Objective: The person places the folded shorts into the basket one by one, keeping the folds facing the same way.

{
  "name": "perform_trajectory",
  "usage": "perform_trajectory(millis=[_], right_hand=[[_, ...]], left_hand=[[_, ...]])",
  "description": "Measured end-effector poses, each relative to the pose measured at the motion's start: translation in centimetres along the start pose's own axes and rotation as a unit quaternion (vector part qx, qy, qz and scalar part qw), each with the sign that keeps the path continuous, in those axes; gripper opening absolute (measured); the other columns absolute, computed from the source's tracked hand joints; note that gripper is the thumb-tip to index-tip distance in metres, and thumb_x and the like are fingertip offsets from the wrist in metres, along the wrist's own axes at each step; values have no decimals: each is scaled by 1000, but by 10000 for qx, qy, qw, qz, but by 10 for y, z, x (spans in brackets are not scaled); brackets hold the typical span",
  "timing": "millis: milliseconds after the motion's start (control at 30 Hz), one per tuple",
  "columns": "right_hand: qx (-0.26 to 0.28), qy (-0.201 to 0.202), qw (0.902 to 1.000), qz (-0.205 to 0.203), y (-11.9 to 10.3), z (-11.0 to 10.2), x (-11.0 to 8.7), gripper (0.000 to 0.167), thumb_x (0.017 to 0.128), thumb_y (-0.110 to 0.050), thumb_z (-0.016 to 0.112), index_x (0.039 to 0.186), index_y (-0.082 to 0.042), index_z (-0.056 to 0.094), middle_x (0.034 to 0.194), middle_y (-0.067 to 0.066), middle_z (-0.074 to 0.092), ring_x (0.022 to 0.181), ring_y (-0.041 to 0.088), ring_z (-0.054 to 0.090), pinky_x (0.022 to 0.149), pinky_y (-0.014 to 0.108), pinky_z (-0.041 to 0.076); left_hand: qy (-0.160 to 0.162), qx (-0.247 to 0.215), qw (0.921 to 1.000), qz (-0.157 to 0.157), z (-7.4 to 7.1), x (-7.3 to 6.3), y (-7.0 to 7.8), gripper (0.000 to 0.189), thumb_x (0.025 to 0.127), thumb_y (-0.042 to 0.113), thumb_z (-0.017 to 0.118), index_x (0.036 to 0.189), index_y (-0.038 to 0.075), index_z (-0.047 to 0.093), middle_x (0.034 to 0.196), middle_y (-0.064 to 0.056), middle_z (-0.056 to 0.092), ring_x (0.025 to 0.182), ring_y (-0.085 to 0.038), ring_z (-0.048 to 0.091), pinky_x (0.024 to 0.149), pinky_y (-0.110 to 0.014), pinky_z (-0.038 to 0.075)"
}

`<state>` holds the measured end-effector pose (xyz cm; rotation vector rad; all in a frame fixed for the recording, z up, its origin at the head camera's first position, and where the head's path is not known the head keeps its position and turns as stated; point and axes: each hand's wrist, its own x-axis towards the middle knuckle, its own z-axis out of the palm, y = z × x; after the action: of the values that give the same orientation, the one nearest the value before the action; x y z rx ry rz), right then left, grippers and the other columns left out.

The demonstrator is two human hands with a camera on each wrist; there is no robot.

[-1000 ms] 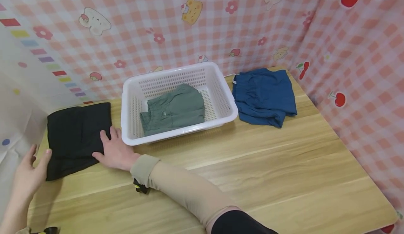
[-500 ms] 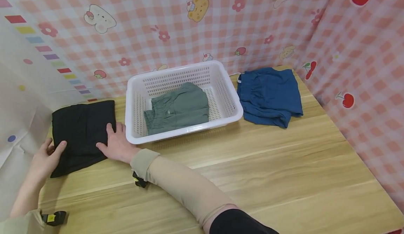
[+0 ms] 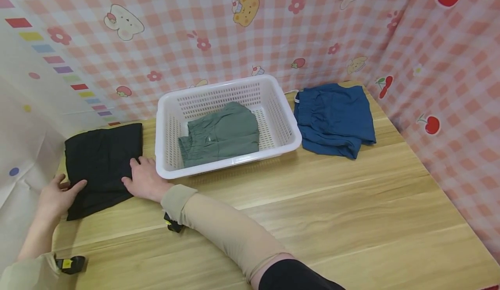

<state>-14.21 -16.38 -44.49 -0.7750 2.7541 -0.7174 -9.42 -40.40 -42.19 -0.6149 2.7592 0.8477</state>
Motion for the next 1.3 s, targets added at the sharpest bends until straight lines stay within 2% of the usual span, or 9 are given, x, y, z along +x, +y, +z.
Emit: perform_trajectory(millis=[333, 367, 467, 533, 700, 800, 1033, 1133, 1300], right_hand=[[1541, 157, 9847, 799, -2, -1, 2, 75, 102, -36, 68, 162, -5, 37, 165, 7, 49, 150, 14, 51, 120, 20, 44], [1616, 159, 9825, 914, -2, -2, 2, 74, 101, -36, 69, 161, -4, 39, 163, 8, 51, 149, 14, 52, 119, 19, 44], [1614, 68, 9805, 1122, -1, -2, 2, 67, 100, -37, 71, 155, -5, 49, 157, 7, 58, 145, 13, 56, 116, 17, 46], [1456, -52, 9827, 1144, -1, -2, 2, 64, 99, -38, 73, 152, -7, 54, 154, 5, 62, 142, 12, 59, 114, 16, 47], [1217, -413, 9861, 1049, -2, -5, -2, 68, 95, -41, 76, 152, -10, 55, 153, 0, 63, 140, 10, 60, 111, 15, 48], [1364, -531, 9839, 1021, -3, -6, -5, 68, 96, -45, 74, 152, -10, 56, 153, 1, 63, 140, 11, 60, 110, 16, 50], [2553, 66, 9556, 1473, -4, -4, -8, 58, 104, -38, 64, 148, -1, 57, 151, 12, 63, 141, 17, 61, 113, 21, 50], [2800, 202, 9451, 1674, -3, -3, -7, 56, 104, -30, 67, 149, 0, 55, 153, 14, 61, 143, 19, 59, 116, 23, 49], [2663, 40, 9450, 1898, -3, -5, -5, 57, 95, -21, 78, 146, -2, 59, 150, 10, 63, 139, 15, 61, 113, 20, 50]], left_hand=[[-698, -524, 9955, -370, -1, -1, 2, 89, 108, 33, 51, 157, -22, 2, 164, -47, 8, 153, -62, 20, 126, -68, 28], [-740, -557, 9954, -255, -1, -2, 0, 87, 108, 33, 52, 158, -20, 6, 165, -46, 11, 147, -59, 37, 124, -61, 38], [-818, -602, 9948, 37, -1, -5, 0, 80, 109, 30, 51, 160, -18, 12, 164, -46, 15, 145, -55, 42, 112, -47, 52], [-740, -608, 9953, 160, -1, -6, -1, 73, 110, 33, 50, 154, -19, 24, 153, -47, 35, 113, -35, 67, 89, -29, 58], [-567, -638, 9963, 51, -4, -8, 2, 71, 110, 44, 41, 144, -18, 35, 126, -38, 56, 75, 5, 55, 66, -19, 52], [-638, -671, 9957, 88, -5, -9, -1, 73, 111, 43, 41, 145, -21, 34, 119, -34, 62, 72, 6, 56, 65, -20, 54], [-1112, -884, 9894, 306, -4, -14, -12, 75, 112, 37, 45, 150, -24, 25, 95, 15, 68, 72, 11, 62, 69, -18, 58], [-1360, -882, 9860, 393, -4, -15, -14, 74, 113, 33, 46, 153, -24, 21, 99, 13, 73, 75, 12, 64, 72, -18, 58], [-1683, -759, 9824, 275, -6, -15, -14, 74, 113, 35, 43, 155, -22, 19, 107, 5, 75, 78, 10, 65, 75, -21, 59]])
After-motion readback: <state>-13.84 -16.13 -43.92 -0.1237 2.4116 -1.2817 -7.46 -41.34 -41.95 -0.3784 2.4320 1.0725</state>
